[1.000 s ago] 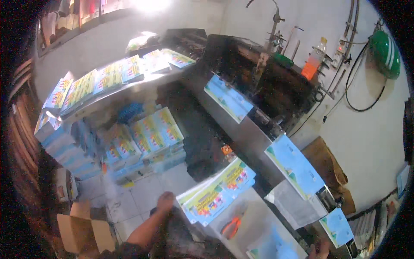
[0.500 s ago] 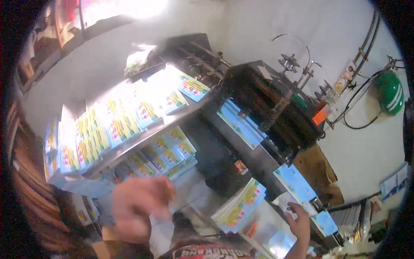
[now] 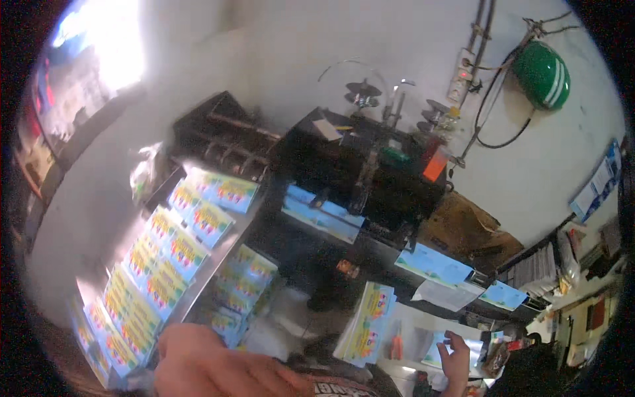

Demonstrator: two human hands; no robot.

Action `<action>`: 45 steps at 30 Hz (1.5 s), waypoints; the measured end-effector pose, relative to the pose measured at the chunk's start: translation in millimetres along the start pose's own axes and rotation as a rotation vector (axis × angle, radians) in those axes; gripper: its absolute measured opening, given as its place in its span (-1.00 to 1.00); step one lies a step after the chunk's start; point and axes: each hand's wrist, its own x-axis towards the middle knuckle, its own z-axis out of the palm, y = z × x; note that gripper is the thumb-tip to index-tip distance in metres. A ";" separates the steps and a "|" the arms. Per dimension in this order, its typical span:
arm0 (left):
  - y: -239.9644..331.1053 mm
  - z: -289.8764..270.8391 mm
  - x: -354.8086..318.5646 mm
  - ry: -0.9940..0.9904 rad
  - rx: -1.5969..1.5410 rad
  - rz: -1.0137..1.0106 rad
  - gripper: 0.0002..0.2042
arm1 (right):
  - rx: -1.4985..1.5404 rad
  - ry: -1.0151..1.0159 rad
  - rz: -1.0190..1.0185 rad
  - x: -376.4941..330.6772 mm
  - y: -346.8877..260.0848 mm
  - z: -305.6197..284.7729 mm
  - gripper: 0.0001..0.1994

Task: The person organizes printed book sheets into stacks on a table and manually feeds them into a binding machine.

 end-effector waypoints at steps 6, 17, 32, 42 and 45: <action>-42.7 -24.6 18.0 0.634 0.299 0.087 -0.71 | 0.046 0.149 -0.052 48.1 29.7 25.5 -0.67; -86.1 -441.9 -1.3 1.179 0.707 -0.732 -0.48 | 0.435 -0.206 -0.203 203.9 -135.6 34.8 -0.74; -253.8 -684.6 101.3 0.650 0.795 -0.998 -0.25 | 1.246 0.279 0.022 500.0 -377.0 157.6 -0.74; -284.1 -627.7 158.8 0.626 0.047 -1.043 -0.29 | 1.902 0.353 0.250 611.9 -344.0 153.0 -0.80; -284.9 -685.2 117.3 0.765 -0.023 -0.926 -0.55 | 0.054 0.360 -0.034 597.8 -397.0 162.6 -0.71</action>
